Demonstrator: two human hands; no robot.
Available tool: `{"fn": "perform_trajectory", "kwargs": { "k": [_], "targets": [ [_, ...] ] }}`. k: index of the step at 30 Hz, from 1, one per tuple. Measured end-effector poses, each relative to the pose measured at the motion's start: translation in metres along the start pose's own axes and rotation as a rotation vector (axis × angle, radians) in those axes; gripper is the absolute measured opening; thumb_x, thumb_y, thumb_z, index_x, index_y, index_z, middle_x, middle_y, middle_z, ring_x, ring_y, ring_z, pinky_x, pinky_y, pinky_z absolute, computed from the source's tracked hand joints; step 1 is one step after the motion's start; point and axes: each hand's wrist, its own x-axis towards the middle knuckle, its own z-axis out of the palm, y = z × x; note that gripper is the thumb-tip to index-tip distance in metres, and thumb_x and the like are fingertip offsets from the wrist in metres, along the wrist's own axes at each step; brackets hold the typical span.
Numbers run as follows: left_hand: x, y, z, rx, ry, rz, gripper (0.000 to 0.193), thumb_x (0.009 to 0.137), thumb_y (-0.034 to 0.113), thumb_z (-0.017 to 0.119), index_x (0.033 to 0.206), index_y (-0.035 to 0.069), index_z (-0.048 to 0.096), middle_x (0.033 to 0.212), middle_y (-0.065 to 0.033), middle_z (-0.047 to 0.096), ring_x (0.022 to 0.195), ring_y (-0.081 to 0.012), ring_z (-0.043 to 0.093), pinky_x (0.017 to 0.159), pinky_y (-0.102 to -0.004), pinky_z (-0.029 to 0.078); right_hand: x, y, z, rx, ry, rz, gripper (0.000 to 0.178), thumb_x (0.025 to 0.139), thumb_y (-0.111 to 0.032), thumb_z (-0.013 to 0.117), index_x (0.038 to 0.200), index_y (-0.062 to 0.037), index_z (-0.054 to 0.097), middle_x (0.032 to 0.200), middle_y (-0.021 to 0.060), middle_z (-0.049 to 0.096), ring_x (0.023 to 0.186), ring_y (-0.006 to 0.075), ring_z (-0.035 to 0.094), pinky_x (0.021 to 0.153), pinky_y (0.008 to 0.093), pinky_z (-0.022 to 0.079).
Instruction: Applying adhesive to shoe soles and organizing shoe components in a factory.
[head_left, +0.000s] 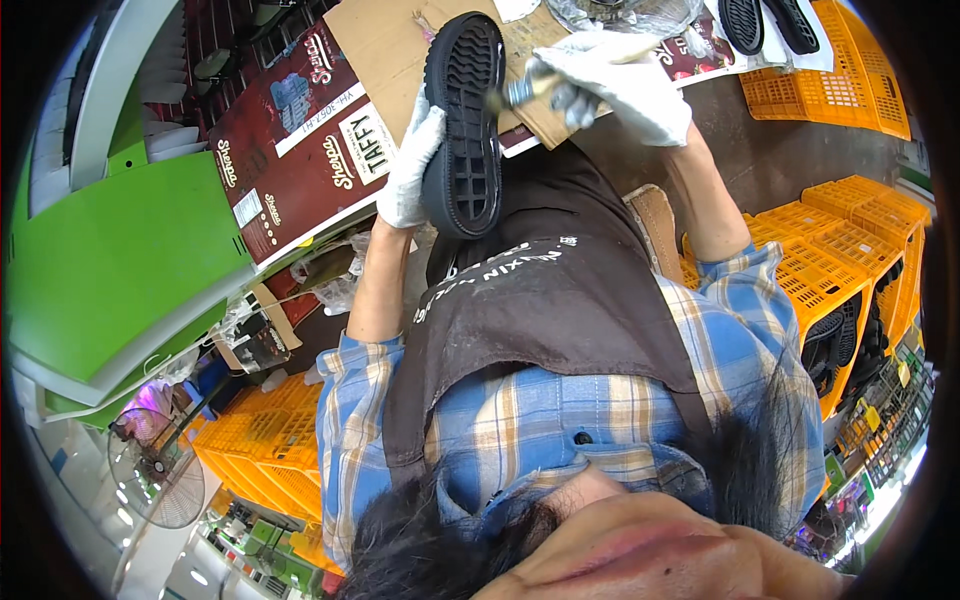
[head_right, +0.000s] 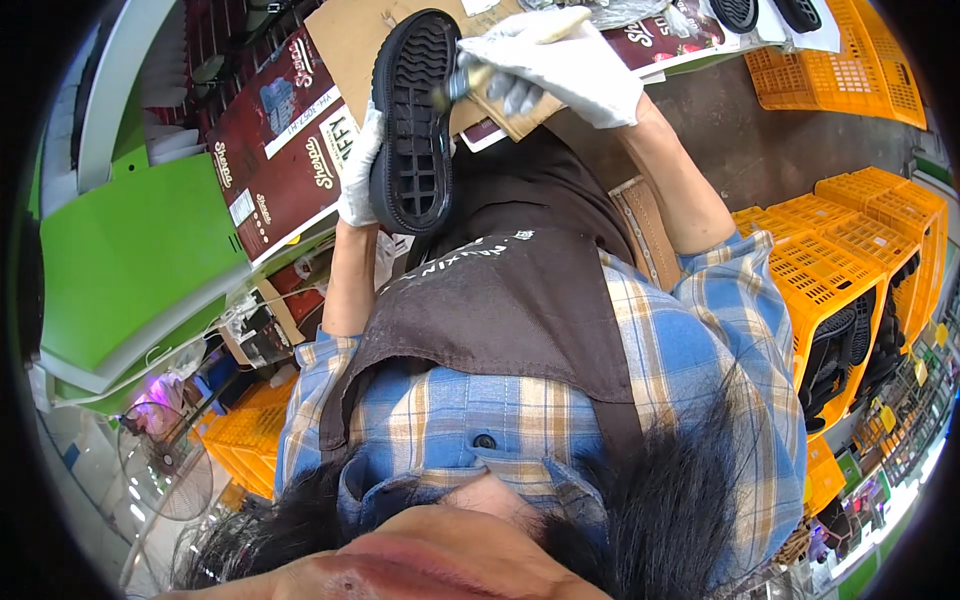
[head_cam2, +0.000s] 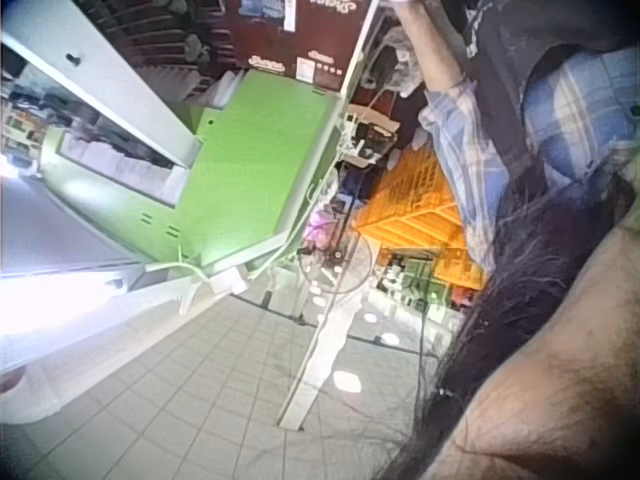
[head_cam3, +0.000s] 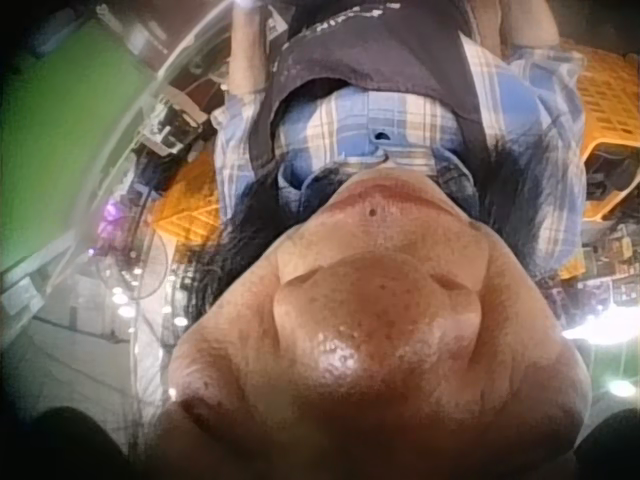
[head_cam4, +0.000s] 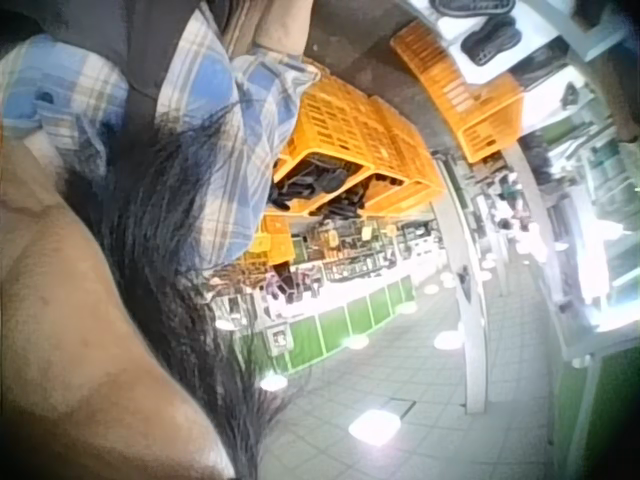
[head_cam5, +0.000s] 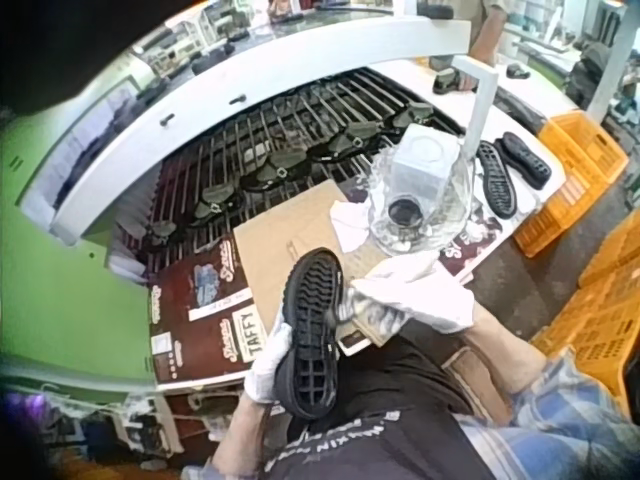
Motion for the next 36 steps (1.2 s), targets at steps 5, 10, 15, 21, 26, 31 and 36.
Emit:
{"fn": "perform_trajectory", "kwargs": {
  "k": [5, 10, 15, 21, 26, 31, 36],
  "targets": [
    [-0.004, -0.009, 0.002, -0.38, 0.073, -0.08, 0.048, 0.1, 0.034, 0.045, 0.136, 0.003, 0.042, 0.118, -0.0171, 0.06, 0.09, -0.0256, 0.066, 0.083, -0.0394, 0.056, 0.003, 0.019, 0.015, -0.778, -0.005, -0.718, 0.02, 0.088, -0.018, 0.065, 0.107, -0.0098, 0.068, 0.088, 0.0054, 0.068, 0.075, 0.023, 0.064, 0.069, 0.0314, 0.053],
    [0.006, -0.013, -0.009, -0.499, 0.05, -0.051, 0.05, 0.1, 0.041, 0.039, 0.119, -0.003, 0.055, 0.104, -0.0214, 0.066, 0.086, -0.03, 0.067, 0.076, -0.0383, 0.057, -0.02, 0.001, 0.039, -0.208, -0.547, -0.606, 0.021, 0.088, -0.013, 0.066, 0.108, -0.0101, 0.071, 0.096, 0.006, 0.069, 0.087, 0.018, 0.064, 0.079, 0.0309, 0.052],
    [0.008, -0.015, -0.01, -0.584, 0.006, -0.182, 0.061, 0.098, 0.048, 0.041, 0.118, -0.007, 0.054, 0.102, -0.0255, 0.066, 0.08, -0.0318, 0.068, 0.07, -0.0403, 0.059, 0.01, 0.031, 0.005, 0.06, -0.182, -0.127, 0.026, 0.088, -0.013, 0.067, 0.113, -0.0077, 0.069, 0.106, 0.0062, 0.069, 0.095, 0.0133, 0.065, 0.083, 0.0284, 0.053],
    [0.002, -0.011, -0.001, -0.434, 0.081, -0.12, 0.048, 0.099, 0.041, 0.043, 0.117, -0.002, 0.056, 0.099, -0.0185, 0.067, 0.081, -0.0269, 0.068, 0.076, -0.0393, 0.058, 0.008, 0.041, 0.014, -0.751, 0.185, -0.617, 0.021, 0.087, -0.013, 0.067, 0.107, -0.0072, 0.068, 0.093, 0.0085, 0.07, 0.081, 0.021, 0.068, 0.073, 0.0299, 0.055],
    [0.007, -0.013, -0.014, -0.332, 0.225, -0.046, 0.043, 0.1, 0.038, 0.042, 0.117, 0.001, 0.057, 0.096, -0.0124, 0.067, 0.081, -0.0196, 0.066, 0.075, -0.0333, 0.056, -0.034, -0.001, 0.056, -0.278, -0.276, -0.404, 0.024, 0.085, -0.008, 0.066, 0.11, -0.0068, 0.068, 0.092, 0.0092, 0.07, 0.08, 0.0194, 0.067, 0.073, 0.0299, 0.054],
    [0.007, -0.005, -0.012, -0.146, 0.105, 0.034, 0.05, 0.1, 0.031, 0.045, 0.14, 0.003, 0.038, 0.123, -0.0131, 0.058, 0.105, -0.0193, 0.06, 0.089, -0.0309, 0.05, -0.004, -0.027, 0.037, -0.016, -0.381, 0.346, 0.026, 0.089, -0.022, 0.066, 0.103, -0.0013, 0.071, 0.083, 0.009, 0.071, 0.064, 0.0101, 0.065, 0.057, 0.021, 0.054],
    [0.002, -0.002, -0.015, 0.423, 0.006, 0.127, 0.076, 0.095, 0.027, 0.053, 0.153, 0.006, 0.008, 0.136, -0.0114, 0.048, 0.114, -0.0169, 0.053, 0.101, -0.0292, 0.04, 0.039, -0.001, 0.01, -0.183, -0.112, 0.243, 0.022, 0.087, -0.025, 0.068, 0.093, -0.0035, 0.072, 0.072, 0.0057, 0.068, 0.052, 0.0106, 0.062, 0.049, 0.0214, 0.051]
  ]
}}
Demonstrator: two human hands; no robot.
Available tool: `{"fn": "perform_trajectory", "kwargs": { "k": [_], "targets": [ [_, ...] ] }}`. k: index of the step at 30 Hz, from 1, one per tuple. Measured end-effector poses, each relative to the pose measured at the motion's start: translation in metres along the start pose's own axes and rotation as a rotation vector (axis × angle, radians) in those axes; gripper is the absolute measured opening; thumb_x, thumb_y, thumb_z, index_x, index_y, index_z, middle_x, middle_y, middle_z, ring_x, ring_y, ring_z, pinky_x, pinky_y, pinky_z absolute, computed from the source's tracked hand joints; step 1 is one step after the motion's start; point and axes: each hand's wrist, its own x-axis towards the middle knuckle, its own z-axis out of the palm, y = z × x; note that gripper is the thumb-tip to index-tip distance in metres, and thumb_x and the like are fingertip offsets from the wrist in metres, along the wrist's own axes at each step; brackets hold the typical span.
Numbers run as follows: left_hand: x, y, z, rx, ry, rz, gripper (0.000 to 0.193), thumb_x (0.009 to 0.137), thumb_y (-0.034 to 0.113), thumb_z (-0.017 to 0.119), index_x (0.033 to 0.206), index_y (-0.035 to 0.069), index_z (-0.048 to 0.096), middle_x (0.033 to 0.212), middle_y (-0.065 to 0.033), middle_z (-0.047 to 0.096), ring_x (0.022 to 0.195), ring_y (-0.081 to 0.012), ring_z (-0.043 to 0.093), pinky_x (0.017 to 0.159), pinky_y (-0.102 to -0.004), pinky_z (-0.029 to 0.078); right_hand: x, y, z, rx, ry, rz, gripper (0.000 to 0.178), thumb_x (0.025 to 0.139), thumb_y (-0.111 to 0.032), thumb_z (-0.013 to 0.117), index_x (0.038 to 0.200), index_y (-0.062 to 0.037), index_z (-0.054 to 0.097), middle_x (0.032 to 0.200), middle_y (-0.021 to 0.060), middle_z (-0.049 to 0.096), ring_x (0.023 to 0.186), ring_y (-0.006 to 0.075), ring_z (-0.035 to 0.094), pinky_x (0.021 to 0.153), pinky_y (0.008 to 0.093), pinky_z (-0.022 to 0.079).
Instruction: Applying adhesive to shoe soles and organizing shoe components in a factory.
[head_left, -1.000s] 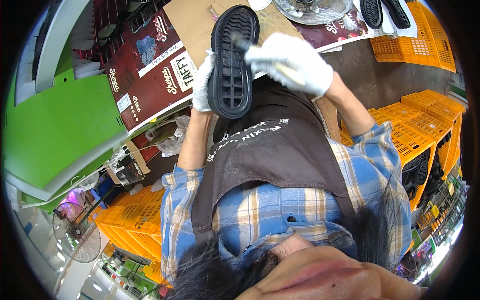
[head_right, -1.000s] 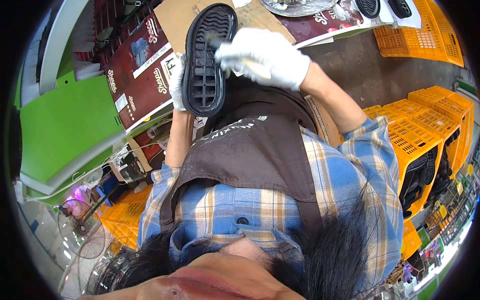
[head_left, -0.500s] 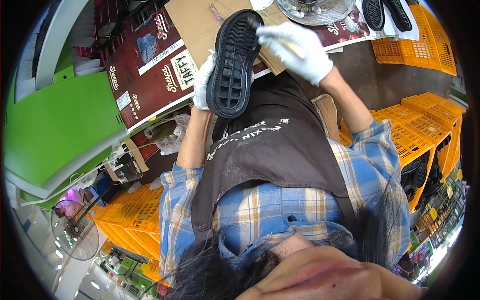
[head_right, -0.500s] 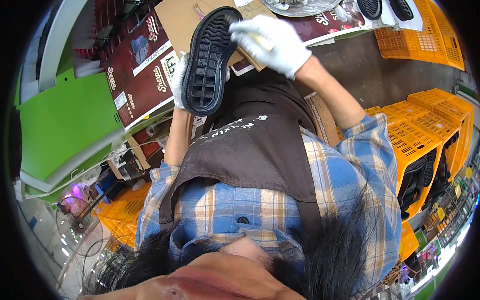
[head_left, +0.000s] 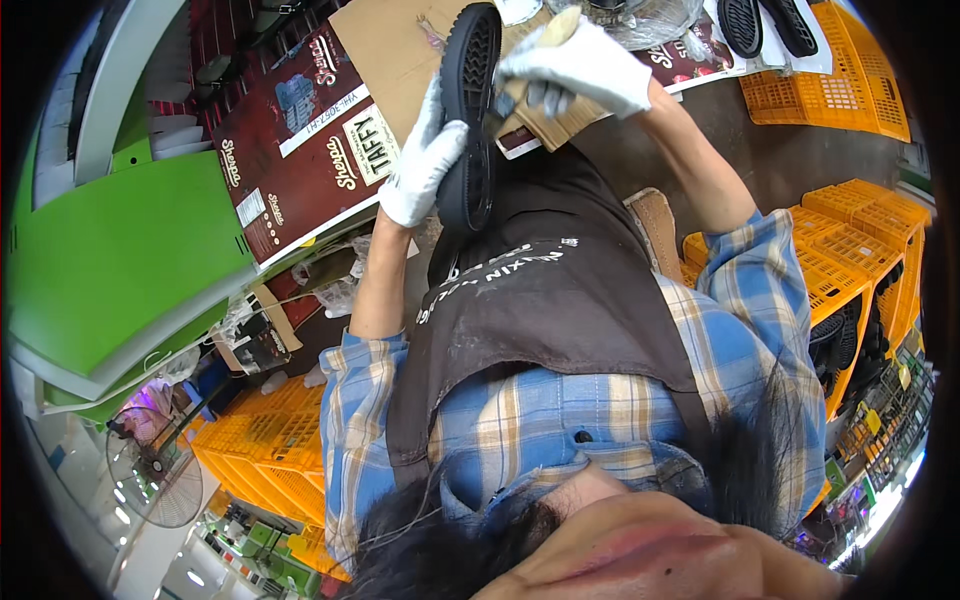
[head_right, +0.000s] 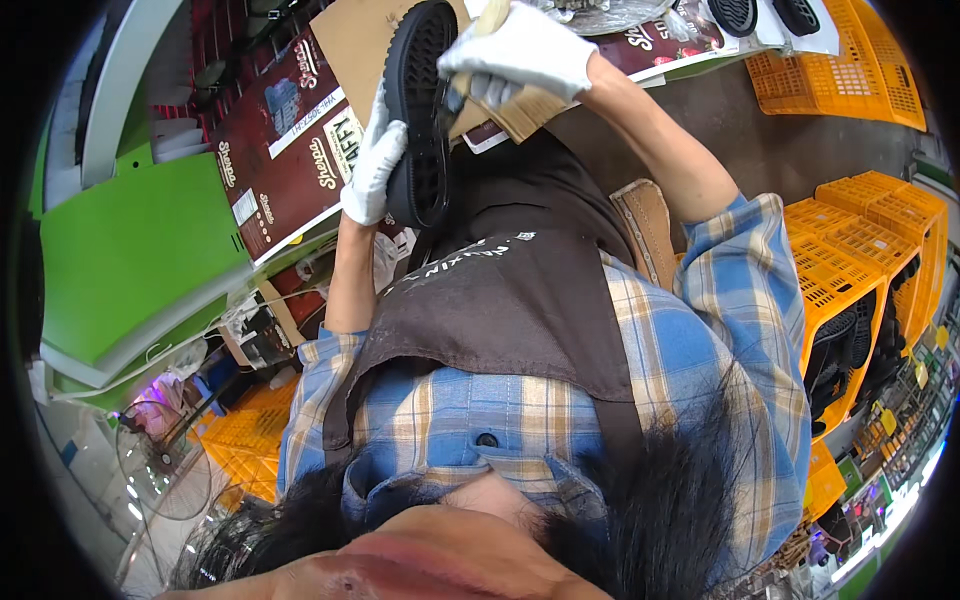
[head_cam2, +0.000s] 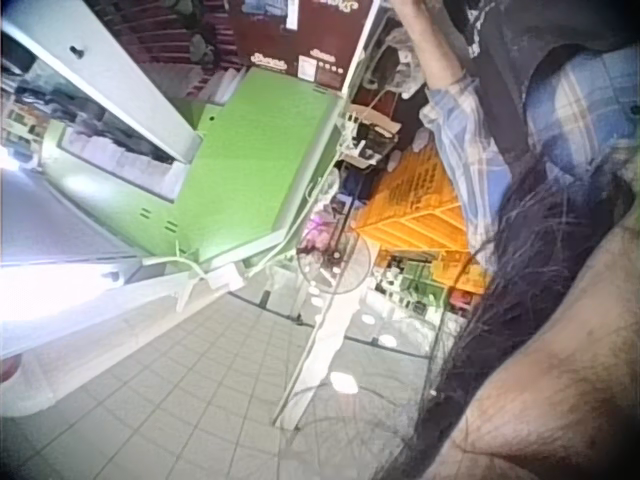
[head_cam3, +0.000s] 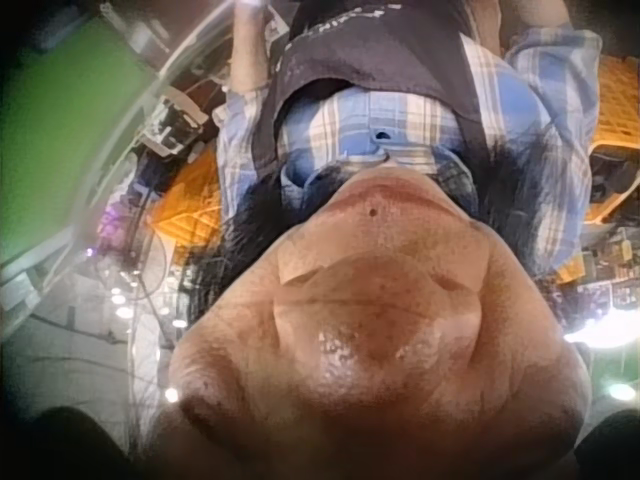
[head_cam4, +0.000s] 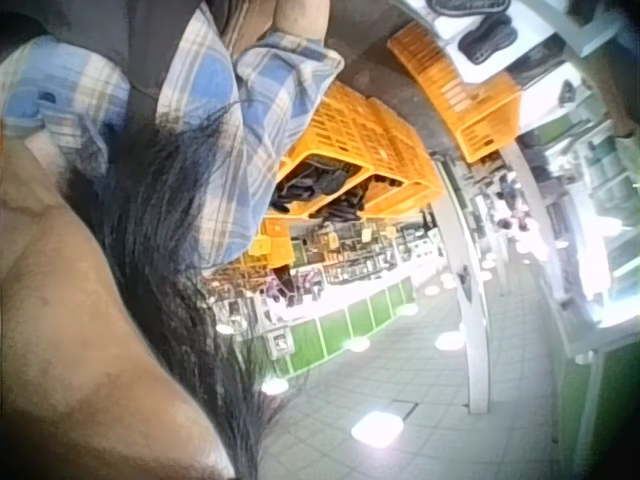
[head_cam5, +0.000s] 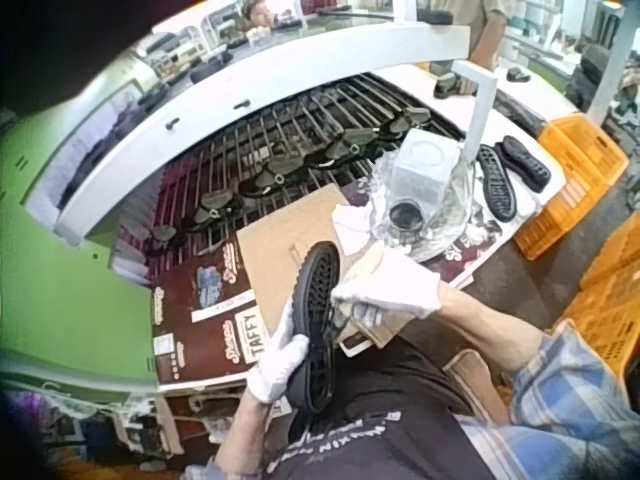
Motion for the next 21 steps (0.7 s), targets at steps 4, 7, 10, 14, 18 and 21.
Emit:
{"fn": "perform_trajectory", "kwargs": {
  "k": [4, 7, 10, 14, 18, 21],
  "targets": [
    [-0.006, 0.001, 0.018, -0.113, 0.075, -0.022, 0.074, 0.096, 0.031, 0.053, 0.152, 0.007, 0.01, 0.131, -0.0134, 0.051, 0.11, -0.0206, 0.057, 0.096, -0.0329, 0.046, 0.018, 0.017, -0.014, -0.146, 0.283, -0.325, 0.031, 0.089, -0.027, 0.065, 0.103, 0.001, 0.068, 0.085, 0.0065, 0.069, 0.074, 0.0158, 0.066, 0.07, 0.0286, 0.053],
    [-0.01, -0.009, 0.013, -0.393, 0.13, -0.063, 0.063, 0.097, 0.039, 0.047, 0.146, 0.005, 0.028, 0.123, -0.019, 0.057, 0.102, -0.0288, 0.062, 0.091, -0.0407, 0.053, 0.022, 0.016, -0.008, -0.708, 0.467, -1.083, 0.021, 0.087, -0.013, 0.068, 0.107, -0.0106, 0.068, 0.087, 0.0066, 0.07, 0.069, 0.0188, 0.067, 0.062, 0.0259, 0.055],
    [-0.009, -0.014, 0.011, -0.944, 0.107, -0.159, 0.059, 0.097, 0.044, 0.042, 0.129, -0.006, 0.048, 0.111, -0.0239, 0.061, 0.097, -0.0296, 0.064, 0.085, -0.042, 0.055, 0.004, 0.032, 0.003, -0.683, 0.134, -0.998, 0.039, 0.082, -0.003, 0.063, 0.119, -0.014, 0.063, 0.094, 0.006, 0.068, 0.085, 0.0247, 0.065, 0.076, 0.0343, 0.053],
    [-0.005, -0.039, -0.01, -0.988, 0.101, -0.037, 0.049, 0.101, 0.039, 0.039, 0.123, -0.002, 0.053, 0.108, -0.0185, 0.066, 0.09, -0.0269, 0.067, 0.082, -0.0408, 0.055, -0.028, 0.01, 0.033, -0.305, -0.325, -0.99, 0.035, 0.084, -0.003, 0.062, 0.117, -0.0105, 0.066, 0.087, 0.0067, 0.068, 0.08, 0.0265, 0.064, 0.074, 0.0366, 0.052],
    [-0.002, -0.021, -0.007, -1.128, -0.101, -0.186, 0.051, 0.101, 0.04, 0.038, 0.125, -0.003, 0.052, 0.109, -0.019, 0.065, 0.091, -0.0275, 0.067, 0.083, -0.0416, 0.055, -0.025, 0.004, 0.017, -0.042, -0.364, -0.677, 0.023, 0.087, -0.01, 0.066, 0.11, -0.0069, 0.069, 0.096, 0.0083, 0.069, 0.086, 0.0221, 0.065, 0.079, 0.0326, 0.051],
    [0.005, -0.009, 0.01, -0.983, 0.002, -0.276, 0.054, 0.101, 0.044, 0.039, 0.131, 0.0, 0.048, 0.112, -0.017, 0.064, 0.094, -0.0257, 0.065, 0.083, -0.0381, 0.056, 0.002, 0.031, -0.016, -0.228, 0.231, -0.701, 0.02, 0.088, -0.012, 0.065, 0.107, -0.0054, 0.069, 0.1, 0.0111, 0.069, 0.091, 0.0233, 0.066, 0.08, 0.0323, 0.052]
  ]
}}
